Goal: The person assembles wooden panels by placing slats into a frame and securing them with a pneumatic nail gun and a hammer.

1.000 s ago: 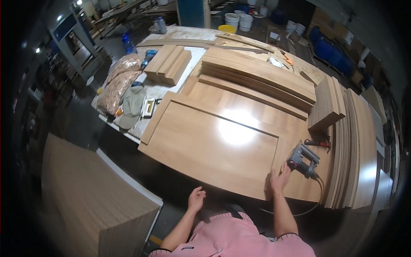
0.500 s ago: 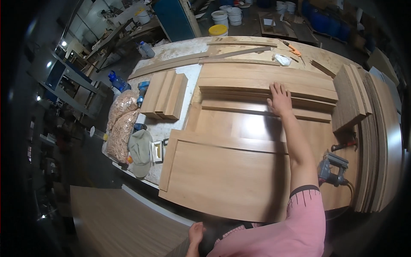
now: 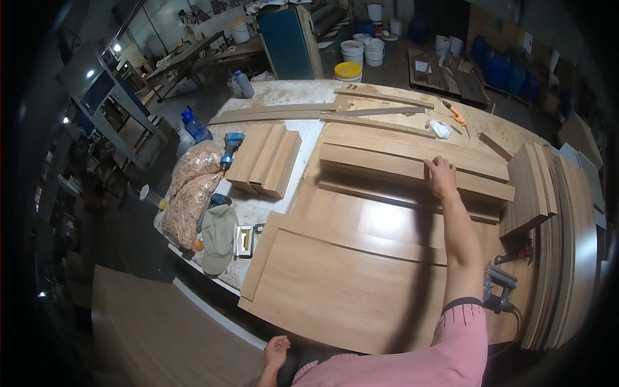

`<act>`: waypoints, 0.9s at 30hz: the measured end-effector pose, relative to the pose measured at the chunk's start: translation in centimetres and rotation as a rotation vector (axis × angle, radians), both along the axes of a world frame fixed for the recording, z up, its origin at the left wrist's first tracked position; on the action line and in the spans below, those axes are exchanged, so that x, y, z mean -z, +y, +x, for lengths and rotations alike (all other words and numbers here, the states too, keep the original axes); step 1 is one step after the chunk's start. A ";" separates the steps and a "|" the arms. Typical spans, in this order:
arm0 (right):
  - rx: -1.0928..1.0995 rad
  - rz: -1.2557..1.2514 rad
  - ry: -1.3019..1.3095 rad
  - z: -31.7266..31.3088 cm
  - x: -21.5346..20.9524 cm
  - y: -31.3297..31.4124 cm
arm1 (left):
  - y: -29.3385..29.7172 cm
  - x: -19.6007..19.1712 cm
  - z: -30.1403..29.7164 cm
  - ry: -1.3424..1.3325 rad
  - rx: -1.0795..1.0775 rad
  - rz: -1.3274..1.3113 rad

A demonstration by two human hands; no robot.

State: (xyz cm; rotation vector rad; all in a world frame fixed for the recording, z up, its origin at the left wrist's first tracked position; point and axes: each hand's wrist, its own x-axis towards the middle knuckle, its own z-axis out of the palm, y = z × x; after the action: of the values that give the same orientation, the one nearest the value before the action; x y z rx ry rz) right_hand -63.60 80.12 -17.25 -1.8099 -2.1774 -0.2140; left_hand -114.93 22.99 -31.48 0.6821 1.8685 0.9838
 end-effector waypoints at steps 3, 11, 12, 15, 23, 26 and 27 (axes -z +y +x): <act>-0.095 0.252 0.074 -2.1 -3.2 -3.8 | 2.9 -3.7 -1.7 0.106 -0.010 0.136; -0.348 -0.378 0.358 -16.1 -4.8 -32.4 | 10.6 -14.1 -1.0 0.843 0.431 0.607; -0.387 -0.338 0.314 -16.9 -3.3 -36.0 | 12.3 -15.6 -0.5 0.922 0.572 0.699; -0.357 -0.543 0.357 -20.9 1.1 -45.4 | 11.1 -12.7 -1.8 0.832 0.908 0.615; -0.191 -0.400 0.271 -24.3 6.7 -53.2 | 7.2 -2.5 -7.3 0.807 1.029 0.631; -0.144 -0.332 0.244 -25.2 7.5 -53.3 | 8.3 -1.7 -8.4 0.911 0.959 0.686; -0.126 -0.321 0.258 -25.3 7.6 -53.2 | 8.8 -1.9 -8.4 0.904 0.961 0.689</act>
State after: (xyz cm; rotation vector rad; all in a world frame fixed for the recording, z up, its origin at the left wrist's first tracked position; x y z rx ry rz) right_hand -88.93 26.96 -24.84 -1.7302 -2.2214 0.3976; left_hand -123.28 31.79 -29.61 2.4618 1.4538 0.6506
